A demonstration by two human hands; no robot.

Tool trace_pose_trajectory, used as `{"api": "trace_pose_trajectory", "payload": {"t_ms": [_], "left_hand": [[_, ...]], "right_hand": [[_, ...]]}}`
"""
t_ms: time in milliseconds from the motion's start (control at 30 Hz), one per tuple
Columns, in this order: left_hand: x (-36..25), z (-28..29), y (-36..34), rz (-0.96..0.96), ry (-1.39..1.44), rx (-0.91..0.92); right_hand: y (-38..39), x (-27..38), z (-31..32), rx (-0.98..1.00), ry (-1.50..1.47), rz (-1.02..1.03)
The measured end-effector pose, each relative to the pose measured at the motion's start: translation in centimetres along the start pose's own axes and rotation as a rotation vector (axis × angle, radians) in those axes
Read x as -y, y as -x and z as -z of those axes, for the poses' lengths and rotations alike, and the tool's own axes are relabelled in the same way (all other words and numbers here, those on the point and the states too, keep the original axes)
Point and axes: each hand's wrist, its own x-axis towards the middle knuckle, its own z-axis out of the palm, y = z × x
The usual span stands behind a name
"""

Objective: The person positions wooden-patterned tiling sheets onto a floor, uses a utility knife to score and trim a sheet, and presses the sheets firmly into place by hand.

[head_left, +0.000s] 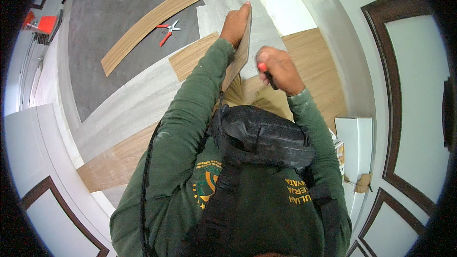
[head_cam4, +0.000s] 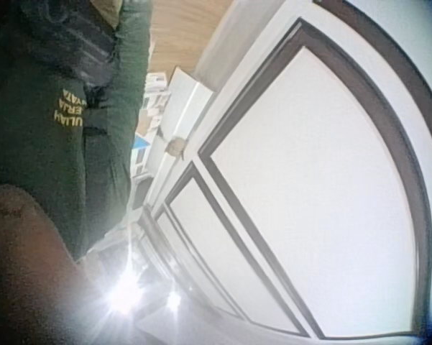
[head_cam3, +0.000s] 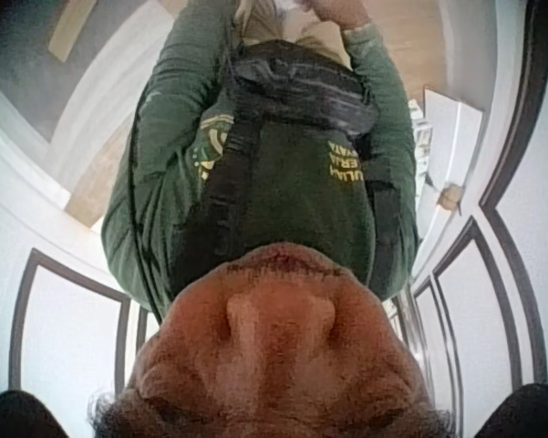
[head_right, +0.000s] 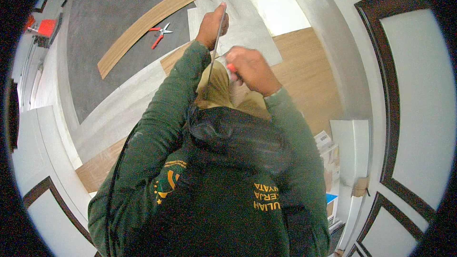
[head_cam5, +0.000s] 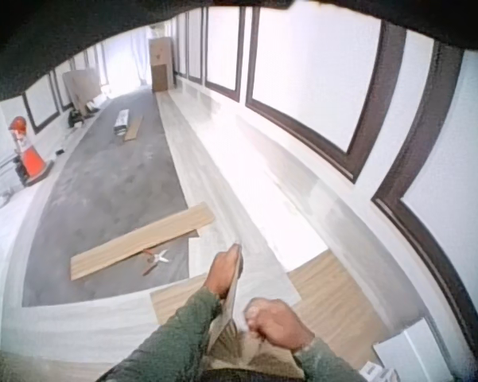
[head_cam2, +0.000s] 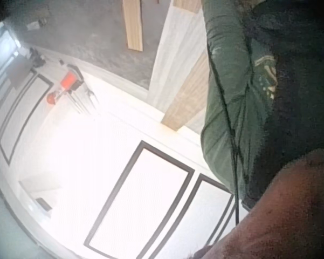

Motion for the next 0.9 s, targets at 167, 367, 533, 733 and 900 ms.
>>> {"api": "trace_pose_trajectory", "payload": {"t_ms": [167,367,533,733,900], "left_hand": [[-0.7,-0.4,1.1,-0.068,-0.069,0.008],[-2.0,-1.0,2.0,-0.034,-0.187,0.007],[-1.3,-0.7,1.7,-0.215,-0.343,0.046],[-1.6,-1.0,2.0,-0.123,-0.289,0.052],[-0.7,-0.9,1.2,-0.219,-0.333,0.023]], "right_hand": [[-1.4,0.1,0.3,-0.150,-0.029,0.010],[-2.3,-0.4,1.1,-0.158,0.038,-0.021],[-2.6,-0.3,0.7,-0.206,-0.027,-0.037],[-2.1,0.0,0.7,-0.152,-0.051,-0.050],[-1.7,0.4,0.2,-0.111,-0.037,-0.050]]}}
